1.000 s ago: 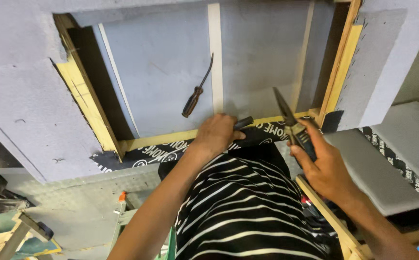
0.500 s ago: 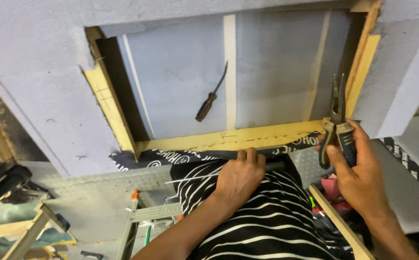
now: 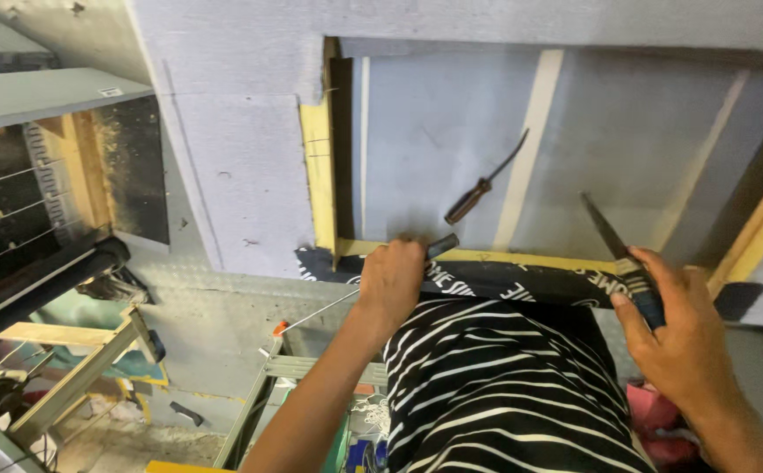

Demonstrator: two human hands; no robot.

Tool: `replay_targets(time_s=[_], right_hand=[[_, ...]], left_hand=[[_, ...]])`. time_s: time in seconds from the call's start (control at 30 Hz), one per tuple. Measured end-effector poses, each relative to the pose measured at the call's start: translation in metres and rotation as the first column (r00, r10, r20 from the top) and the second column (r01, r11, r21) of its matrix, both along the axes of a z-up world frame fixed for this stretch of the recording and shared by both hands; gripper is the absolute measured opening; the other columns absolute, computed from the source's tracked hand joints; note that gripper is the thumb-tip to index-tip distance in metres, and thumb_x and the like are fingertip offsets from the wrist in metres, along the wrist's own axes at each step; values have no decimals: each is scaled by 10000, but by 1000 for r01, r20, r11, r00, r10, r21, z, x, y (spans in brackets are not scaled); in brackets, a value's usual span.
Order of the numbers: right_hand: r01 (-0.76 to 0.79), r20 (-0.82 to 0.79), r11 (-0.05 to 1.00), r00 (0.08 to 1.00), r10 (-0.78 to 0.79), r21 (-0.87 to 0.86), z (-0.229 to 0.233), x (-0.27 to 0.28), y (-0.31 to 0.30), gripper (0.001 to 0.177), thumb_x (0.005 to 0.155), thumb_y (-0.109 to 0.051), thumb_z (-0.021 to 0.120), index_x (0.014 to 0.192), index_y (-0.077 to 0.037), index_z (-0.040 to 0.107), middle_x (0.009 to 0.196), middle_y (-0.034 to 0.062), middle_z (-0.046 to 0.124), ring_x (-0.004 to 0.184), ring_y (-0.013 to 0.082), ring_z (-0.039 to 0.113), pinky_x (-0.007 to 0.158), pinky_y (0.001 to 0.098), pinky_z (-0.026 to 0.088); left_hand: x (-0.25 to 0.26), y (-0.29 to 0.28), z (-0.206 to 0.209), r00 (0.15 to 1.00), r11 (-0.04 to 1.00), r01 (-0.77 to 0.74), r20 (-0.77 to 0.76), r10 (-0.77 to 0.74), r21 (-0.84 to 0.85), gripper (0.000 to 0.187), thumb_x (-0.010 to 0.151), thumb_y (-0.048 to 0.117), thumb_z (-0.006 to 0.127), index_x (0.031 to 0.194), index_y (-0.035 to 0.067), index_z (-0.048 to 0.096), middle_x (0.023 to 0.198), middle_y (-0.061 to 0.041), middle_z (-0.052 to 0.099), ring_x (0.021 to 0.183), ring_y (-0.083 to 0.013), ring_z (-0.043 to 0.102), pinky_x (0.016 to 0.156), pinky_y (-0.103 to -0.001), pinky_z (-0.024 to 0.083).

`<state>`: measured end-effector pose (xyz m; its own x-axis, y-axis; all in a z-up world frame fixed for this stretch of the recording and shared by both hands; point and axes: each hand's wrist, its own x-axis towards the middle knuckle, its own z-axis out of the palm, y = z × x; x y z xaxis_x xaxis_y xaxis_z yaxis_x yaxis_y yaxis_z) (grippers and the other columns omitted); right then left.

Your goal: The person uses a hammer and a flathead screwdriver to secure a black fabric cover onto the underside of a wooden furniture frame. They repeatedly tap the screwdriver to push staples into the wood along the frame's edge.

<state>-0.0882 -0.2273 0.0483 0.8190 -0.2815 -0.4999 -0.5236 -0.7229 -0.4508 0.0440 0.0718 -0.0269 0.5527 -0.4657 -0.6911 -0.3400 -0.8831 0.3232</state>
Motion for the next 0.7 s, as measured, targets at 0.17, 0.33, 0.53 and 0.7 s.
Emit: replay_targets(time_s=[0.17,0.33,0.53,0.7], right_hand=[[-120,145,985,980,137,-121,-47,26,22,629,865,-227,792,1444,-91,589,1139,214,568,1071,361,574,903,468,494],[-79,271,990,956,108,-119,-92,29,51,605,877,-193,784,1434,-62,588,1144,202,573,1070,361,585,884,468,515],[-38,273,995,960,62,-93,-93,27,54,612,897,-173,750,1459,-43,547,1156,215,556,989,347,615,762,438,560],[-29,276,995,960,55,-99,-89,34,54,588,885,-180,748,1430,-55,564,1152,214,566,954,350,640,762,445,572]], left_hand=[[-9,12,1,991,997,-67,109,71,-33,204,798,21,658,998,61,669,1010,-163,684,857,-340,729,681,-429,600],[-14,22,16,956,986,-145,244,162,-85,201,807,7,655,995,76,656,1027,-130,639,898,-326,711,652,-411,598],[1,61,42,835,874,-484,281,473,-32,196,882,117,706,1069,88,655,1033,-135,616,779,-341,694,605,-455,560],[17,85,59,607,701,-678,369,704,-223,405,799,284,860,1028,-1,685,861,-186,669,661,-336,629,570,-442,501]])
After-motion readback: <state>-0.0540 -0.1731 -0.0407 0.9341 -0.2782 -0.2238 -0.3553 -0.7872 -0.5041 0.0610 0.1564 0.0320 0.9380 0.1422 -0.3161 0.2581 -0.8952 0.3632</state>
